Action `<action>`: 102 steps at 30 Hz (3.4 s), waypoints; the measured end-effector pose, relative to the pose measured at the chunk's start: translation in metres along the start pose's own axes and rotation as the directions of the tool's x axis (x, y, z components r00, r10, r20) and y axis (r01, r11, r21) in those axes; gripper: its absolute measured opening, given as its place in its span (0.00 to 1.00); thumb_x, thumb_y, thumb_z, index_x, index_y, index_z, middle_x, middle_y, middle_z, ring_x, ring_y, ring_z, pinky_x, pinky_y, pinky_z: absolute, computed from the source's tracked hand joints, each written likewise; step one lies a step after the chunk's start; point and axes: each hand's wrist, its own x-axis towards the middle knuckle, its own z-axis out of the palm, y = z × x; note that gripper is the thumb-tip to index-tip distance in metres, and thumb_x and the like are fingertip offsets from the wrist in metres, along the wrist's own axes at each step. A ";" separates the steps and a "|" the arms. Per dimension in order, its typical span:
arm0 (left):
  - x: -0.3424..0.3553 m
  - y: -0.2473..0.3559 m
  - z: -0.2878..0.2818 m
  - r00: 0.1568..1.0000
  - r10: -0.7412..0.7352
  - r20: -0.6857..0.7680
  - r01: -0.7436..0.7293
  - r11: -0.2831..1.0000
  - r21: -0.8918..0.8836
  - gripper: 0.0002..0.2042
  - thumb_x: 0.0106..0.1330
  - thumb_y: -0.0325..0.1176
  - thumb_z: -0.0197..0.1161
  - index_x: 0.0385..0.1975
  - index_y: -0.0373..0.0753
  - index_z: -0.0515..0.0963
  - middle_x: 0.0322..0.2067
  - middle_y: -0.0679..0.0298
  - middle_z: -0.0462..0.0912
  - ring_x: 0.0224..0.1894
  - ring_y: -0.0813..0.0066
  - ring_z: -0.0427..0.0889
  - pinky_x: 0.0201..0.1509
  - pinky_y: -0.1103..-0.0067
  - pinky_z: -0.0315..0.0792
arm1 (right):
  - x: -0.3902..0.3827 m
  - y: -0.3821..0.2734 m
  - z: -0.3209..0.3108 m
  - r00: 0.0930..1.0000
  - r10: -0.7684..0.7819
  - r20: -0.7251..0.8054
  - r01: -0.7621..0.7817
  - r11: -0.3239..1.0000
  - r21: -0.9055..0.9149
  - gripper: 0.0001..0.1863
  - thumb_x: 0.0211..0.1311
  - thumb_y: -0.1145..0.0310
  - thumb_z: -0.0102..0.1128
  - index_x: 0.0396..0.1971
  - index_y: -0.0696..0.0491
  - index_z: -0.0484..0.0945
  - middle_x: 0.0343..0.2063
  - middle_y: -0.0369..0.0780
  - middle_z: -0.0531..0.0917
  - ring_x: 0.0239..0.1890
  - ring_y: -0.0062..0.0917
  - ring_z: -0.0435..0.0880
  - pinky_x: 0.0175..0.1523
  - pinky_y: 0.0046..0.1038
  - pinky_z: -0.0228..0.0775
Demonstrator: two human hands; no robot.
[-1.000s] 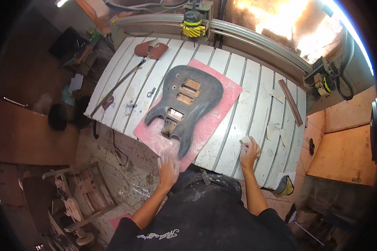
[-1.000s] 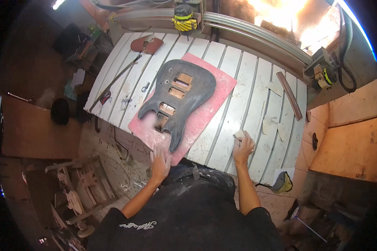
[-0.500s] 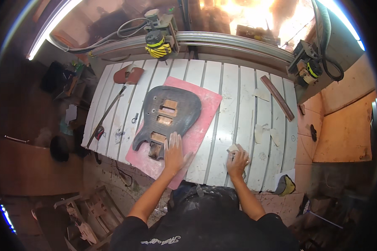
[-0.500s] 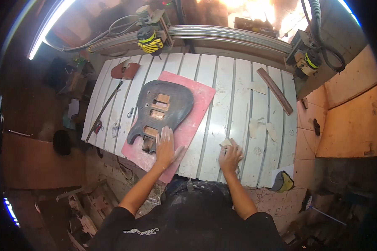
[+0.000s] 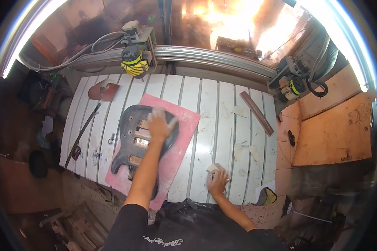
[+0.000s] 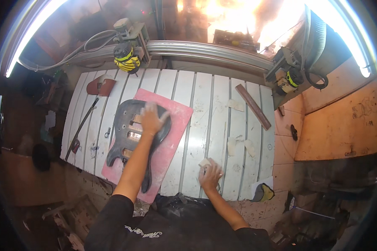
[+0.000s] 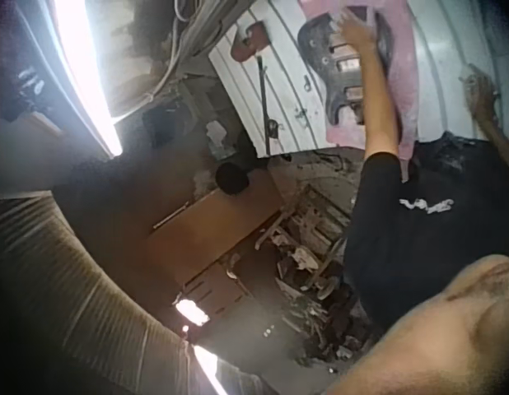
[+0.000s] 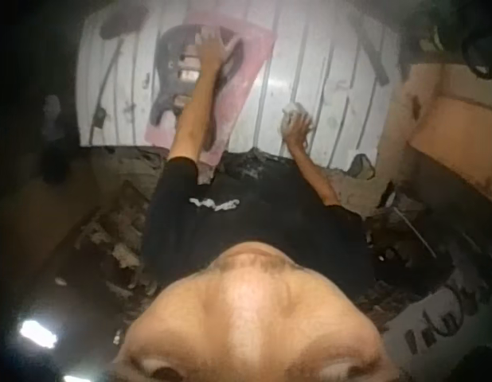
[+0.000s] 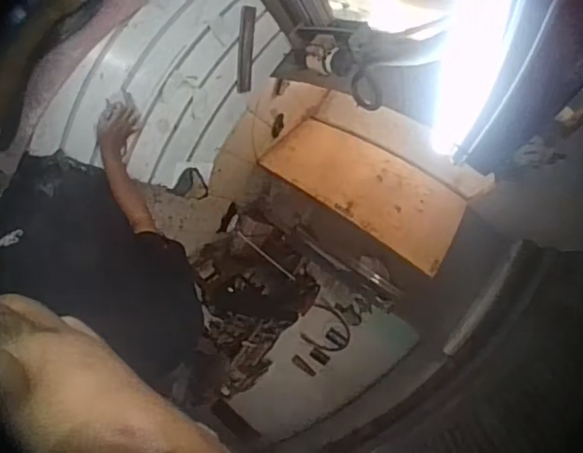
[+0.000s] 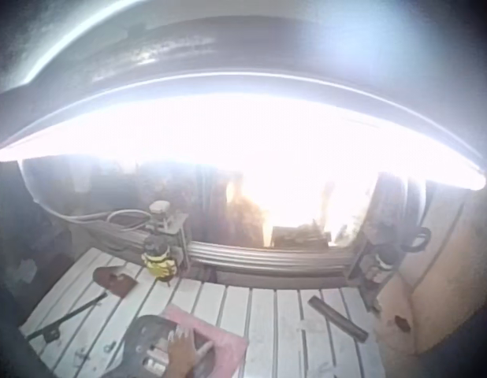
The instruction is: The person sands a guitar body on a workbench. They use a sanding block to rub different parts of the guitar's surface, occasionally stopping to wipe away dust with their hands.
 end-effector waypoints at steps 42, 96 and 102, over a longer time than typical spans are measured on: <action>-0.346 -0.029 -0.017 0.970 -0.225 -0.095 0.223 0.974 -0.029 0.46 0.68 0.48 0.67 0.77 0.21 0.55 0.78 0.32 0.51 0.81 0.34 0.52 0.82 0.47 0.50 | -0.003 -0.003 0.009 0.991 -0.037 -0.127 0.039 0.999 0.012 0.13 0.62 0.62 0.66 0.42 0.50 0.77 0.63 0.41 0.80 0.62 0.42 0.75 0.65 0.51 0.56; -0.278 0.024 0.011 0.904 0.427 0.001 -0.419 0.889 -0.184 0.55 0.61 0.71 0.63 0.76 0.30 0.62 0.78 0.46 0.61 0.82 0.49 0.54 0.82 0.50 0.48 | -0.001 0.000 0.006 0.995 -0.069 -0.068 0.074 0.994 0.084 0.10 0.64 0.63 0.67 0.41 0.49 0.78 0.63 0.44 0.80 0.64 0.45 0.75 0.65 0.54 0.58; -0.327 -0.093 -0.007 0.985 -0.125 -0.117 0.135 0.987 0.088 0.53 0.64 0.67 0.63 0.80 0.33 0.57 0.81 0.46 0.54 0.83 0.49 0.51 0.83 0.51 0.44 | -0.005 0.010 0.006 0.994 -0.086 -0.062 0.090 0.994 0.064 0.11 0.67 0.63 0.65 0.44 0.50 0.78 0.65 0.46 0.78 0.66 0.47 0.73 0.67 0.54 0.56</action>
